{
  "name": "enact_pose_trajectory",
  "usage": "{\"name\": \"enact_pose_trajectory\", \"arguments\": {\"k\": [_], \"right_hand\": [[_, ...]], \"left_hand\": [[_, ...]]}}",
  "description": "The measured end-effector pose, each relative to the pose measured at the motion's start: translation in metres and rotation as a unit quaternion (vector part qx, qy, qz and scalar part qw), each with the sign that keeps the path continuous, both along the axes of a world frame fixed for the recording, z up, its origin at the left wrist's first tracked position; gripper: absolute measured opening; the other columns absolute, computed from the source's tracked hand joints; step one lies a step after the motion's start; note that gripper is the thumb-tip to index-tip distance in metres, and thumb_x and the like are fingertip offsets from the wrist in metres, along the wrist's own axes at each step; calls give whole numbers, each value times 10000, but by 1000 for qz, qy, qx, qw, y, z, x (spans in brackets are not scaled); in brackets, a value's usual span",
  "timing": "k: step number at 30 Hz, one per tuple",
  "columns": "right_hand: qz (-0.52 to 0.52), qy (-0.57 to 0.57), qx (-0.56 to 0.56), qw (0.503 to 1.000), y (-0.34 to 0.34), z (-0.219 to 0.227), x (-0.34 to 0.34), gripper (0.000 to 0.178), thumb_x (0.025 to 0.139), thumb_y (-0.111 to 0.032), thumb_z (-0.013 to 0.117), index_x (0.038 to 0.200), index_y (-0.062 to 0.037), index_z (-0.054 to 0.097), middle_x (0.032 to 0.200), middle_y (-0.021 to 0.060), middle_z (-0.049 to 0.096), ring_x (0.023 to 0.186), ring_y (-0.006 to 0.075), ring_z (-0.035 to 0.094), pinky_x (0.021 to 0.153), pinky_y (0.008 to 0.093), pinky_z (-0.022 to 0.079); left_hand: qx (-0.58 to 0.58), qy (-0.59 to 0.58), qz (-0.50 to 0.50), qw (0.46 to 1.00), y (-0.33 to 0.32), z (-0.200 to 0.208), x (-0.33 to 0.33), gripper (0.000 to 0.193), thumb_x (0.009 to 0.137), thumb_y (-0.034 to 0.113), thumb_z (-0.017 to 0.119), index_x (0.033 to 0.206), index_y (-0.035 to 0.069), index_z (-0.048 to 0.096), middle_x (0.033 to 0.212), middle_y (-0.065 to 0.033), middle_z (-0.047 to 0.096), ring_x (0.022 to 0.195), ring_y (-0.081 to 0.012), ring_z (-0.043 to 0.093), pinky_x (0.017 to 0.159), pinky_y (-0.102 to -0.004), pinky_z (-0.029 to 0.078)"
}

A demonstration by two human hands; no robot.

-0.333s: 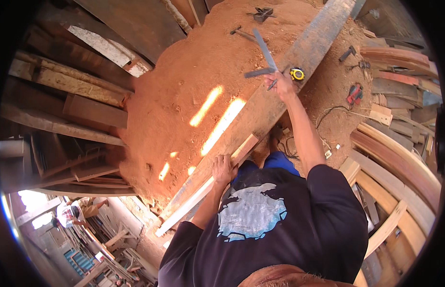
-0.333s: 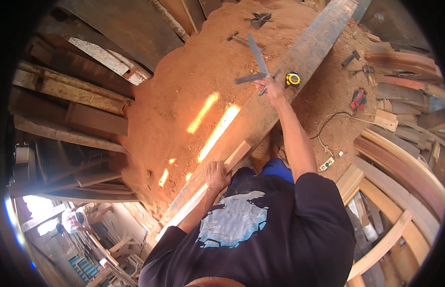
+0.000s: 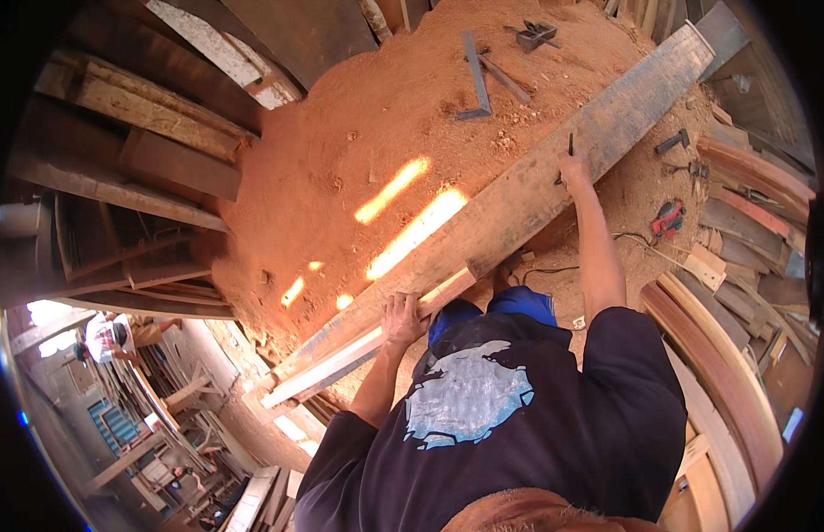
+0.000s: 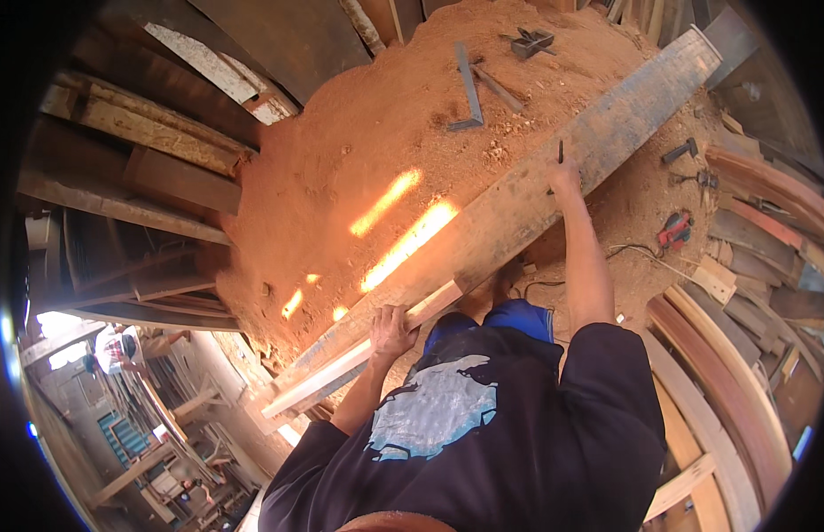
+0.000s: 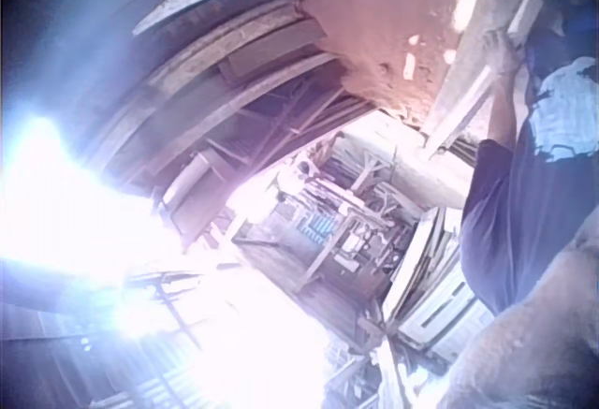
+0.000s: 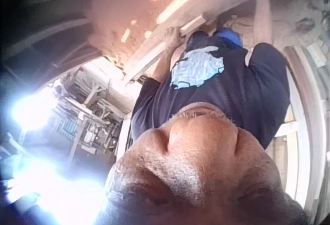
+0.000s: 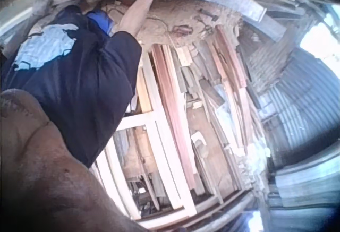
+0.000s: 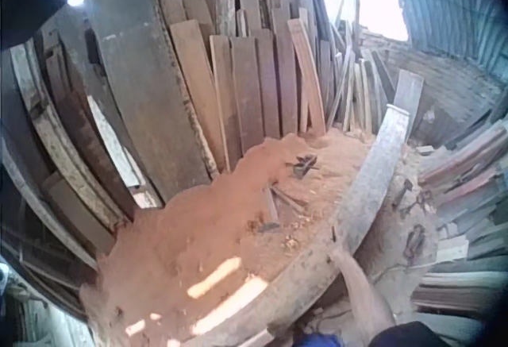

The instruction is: The person measures and marks a wooden plank using a try square and tape measure, then smooths the plank's surface with a hand plane. The person works on a sawhorse in a cluttered workshop.

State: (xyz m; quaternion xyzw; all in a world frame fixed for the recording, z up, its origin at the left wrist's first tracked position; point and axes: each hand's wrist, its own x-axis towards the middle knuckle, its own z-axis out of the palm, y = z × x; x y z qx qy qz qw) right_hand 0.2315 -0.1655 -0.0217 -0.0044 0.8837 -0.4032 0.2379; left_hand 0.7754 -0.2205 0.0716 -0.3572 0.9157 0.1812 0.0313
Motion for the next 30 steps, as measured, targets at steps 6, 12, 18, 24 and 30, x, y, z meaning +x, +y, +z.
{"name": "enact_pose_trajectory", "arguments": {"k": [6,12,18,24,30], "right_hand": [[67,-99,-206,971,-28,-16,-44,330,983,-292,688,1166,-17,690,879,122,723,762,271,697,677,404,548],[239,88,296,920,3,34,-14,741,896,-433,757,1534,-166,492,1645,239,356,1459,467,420,1164,550,405],[254,-18,353,900,12,37,42,816,862,-367,792,1567,-212,413,1645,256,310,1446,523,395,1167,591,396],[346,242,155,893,-44,33,27,798,875,-345,784,1550,-108,431,1497,289,508,1387,473,483,1144,517,425],[416,48,93,903,-65,80,94,525,961,-455,696,1263,-28,653,1042,163,743,927,335,687,844,431,555]], "left_hand": [[1,7,-33,999,-24,-3,-14,512,725,250,855,1175,131,642,1050,-141,623,1014,-368,606,852,-514,521],[-5,-13,-10,1000,-21,2,5,482,724,261,842,1156,150,661,1023,-123,616,998,-357,603,842,-510,502],[-4,12,-26,1000,-29,3,28,497,700,245,846,1151,142,665,1019,-127,619,993,-361,612,847,-500,511],[-2,7,-20,1000,-24,7,14,479,741,291,823,1166,139,662,1044,-136,629,1007,-367,623,856,-503,532],[53,6,8,999,-29,20,12,501,715,313,843,1148,133,665,1061,-125,637,1066,-367,615,938,-507,504]]}}
